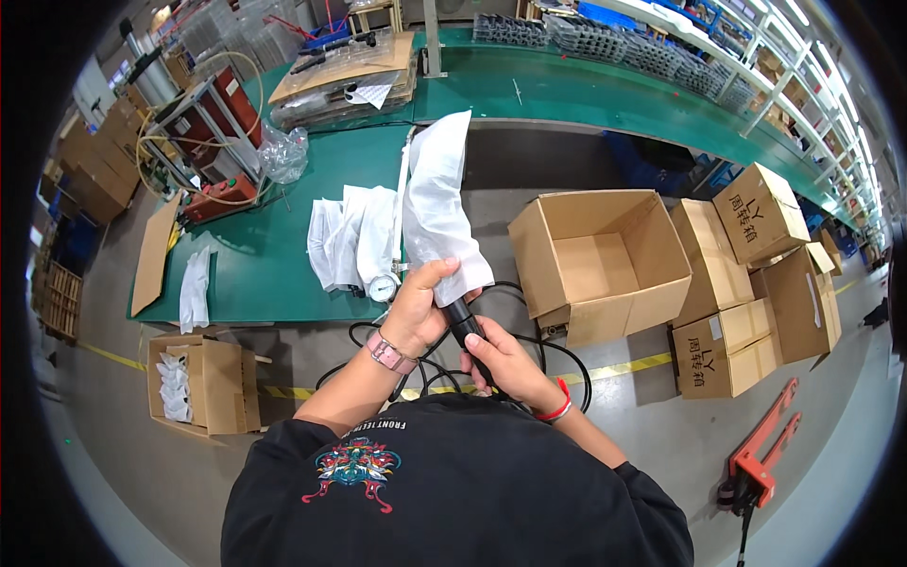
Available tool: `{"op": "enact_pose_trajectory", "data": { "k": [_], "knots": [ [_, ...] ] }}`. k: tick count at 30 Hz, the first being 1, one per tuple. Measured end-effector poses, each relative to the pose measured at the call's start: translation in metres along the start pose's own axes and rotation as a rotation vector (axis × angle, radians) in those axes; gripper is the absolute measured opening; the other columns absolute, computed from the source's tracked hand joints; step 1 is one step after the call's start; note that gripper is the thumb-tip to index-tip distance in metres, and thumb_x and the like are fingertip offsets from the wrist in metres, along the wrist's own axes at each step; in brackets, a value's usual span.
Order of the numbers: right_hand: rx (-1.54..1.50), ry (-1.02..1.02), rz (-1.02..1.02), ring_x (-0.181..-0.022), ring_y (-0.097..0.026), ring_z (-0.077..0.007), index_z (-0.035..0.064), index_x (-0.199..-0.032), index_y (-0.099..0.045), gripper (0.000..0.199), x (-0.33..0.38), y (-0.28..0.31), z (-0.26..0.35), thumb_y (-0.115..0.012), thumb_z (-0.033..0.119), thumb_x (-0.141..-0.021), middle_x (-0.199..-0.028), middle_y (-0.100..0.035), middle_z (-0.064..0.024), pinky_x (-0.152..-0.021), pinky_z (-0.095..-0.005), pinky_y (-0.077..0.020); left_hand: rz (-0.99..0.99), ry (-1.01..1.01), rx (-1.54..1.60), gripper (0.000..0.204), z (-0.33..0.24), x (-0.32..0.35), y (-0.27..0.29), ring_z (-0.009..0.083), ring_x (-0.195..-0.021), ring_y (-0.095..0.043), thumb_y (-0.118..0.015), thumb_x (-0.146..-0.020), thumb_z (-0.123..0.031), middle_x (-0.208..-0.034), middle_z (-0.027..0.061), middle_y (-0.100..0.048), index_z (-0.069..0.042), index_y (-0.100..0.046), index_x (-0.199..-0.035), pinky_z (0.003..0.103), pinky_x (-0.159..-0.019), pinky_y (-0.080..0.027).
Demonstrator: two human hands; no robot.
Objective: The person takes wrapped components out of a cardboard box onto a workbench. The person then connects the wrapped components one at a time to an air pressure hose fixture to test them.
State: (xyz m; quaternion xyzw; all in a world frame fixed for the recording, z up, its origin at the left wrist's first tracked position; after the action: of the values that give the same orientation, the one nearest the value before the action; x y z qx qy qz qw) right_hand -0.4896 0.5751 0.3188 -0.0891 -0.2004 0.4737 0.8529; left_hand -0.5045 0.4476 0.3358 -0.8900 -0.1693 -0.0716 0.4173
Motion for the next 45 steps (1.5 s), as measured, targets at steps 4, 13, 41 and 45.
{"op": "enact_pose_trajectory", "data": {
  "k": [4,13,41,45],
  "knots": [
    [0.008,-0.035,-0.08,-0.045,-0.043,-0.0083,0.0044,-0.116,-0.041,0.029,0.003,-0.004,-0.001,-0.04,0.022,-0.093,-0.068,-0.051,-0.0036,-0.04,-0.0191,-0.0334,-0.036,0.024,0.099,0.021,0.004,-0.009,0.004,0.0189,-0.063,-0.056,-0.06,-0.076,-0.011,-0.079,0.0087,-0.059,0.0,-0.055,-0.094,0.032,-0.059,-0.05],
    [0.035,-0.022,-0.169,-0.044,-0.041,-0.0071,0.0054,-0.11,-0.043,0.026,0.005,-0.006,-0.006,-0.043,0.023,-0.092,-0.062,-0.048,-0.0006,-0.039,-0.0187,-0.032,-0.02,0.101,0.15,0.02,0.009,-0.017,0.009,0.0189,-0.062,-0.056,-0.06,-0.076,-0.011,-0.077,0.0089,-0.059,0.0,-0.055,-0.091,0.032,-0.057,-0.05],
    [0.031,-0.123,-0.229,-0.042,-0.042,-0.0092,0.0045,-0.11,-0.043,0.026,0.001,0.011,-0.032,-0.04,0.023,-0.093,-0.065,-0.051,-0.0026,-0.038,-0.0205,-0.0321,-0.151,0.128,0.007,0.021,0.043,-0.034,0.034,0.0164,-0.055,-0.049,-0.056,-0.075,-0.011,-0.071,0.0086,-0.055,0.0,-0.052,-0.092,0.03,-0.048,-0.046],
    [0.029,-0.136,-0.222,-0.041,-0.043,-0.0095,0.0043,-0.11,-0.042,0.026,-0.001,0.01,-0.027,-0.039,0.023,-0.093,-0.068,-0.052,-0.0034,-0.037,-0.0208,-0.0329,-0.145,0.105,0.015,0.02,0.041,-0.034,0.034,0.0167,-0.055,-0.048,-0.055,-0.075,-0.011,-0.071,0.0088,-0.055,0.0,-0.052,-0.091,0.03,-0.048,-0.046]
  ]
}}
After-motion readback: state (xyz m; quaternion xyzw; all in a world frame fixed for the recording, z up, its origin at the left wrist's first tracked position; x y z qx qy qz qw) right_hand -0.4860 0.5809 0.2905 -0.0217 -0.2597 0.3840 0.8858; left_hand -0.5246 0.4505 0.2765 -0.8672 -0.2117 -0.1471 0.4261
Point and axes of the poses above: each hand's wrist, its own x-axis away from the middle knuckle, its own y-axis out of the back of the hand, z = x × y, the point moved 6 cm from there along -x, towards the middle knuckle
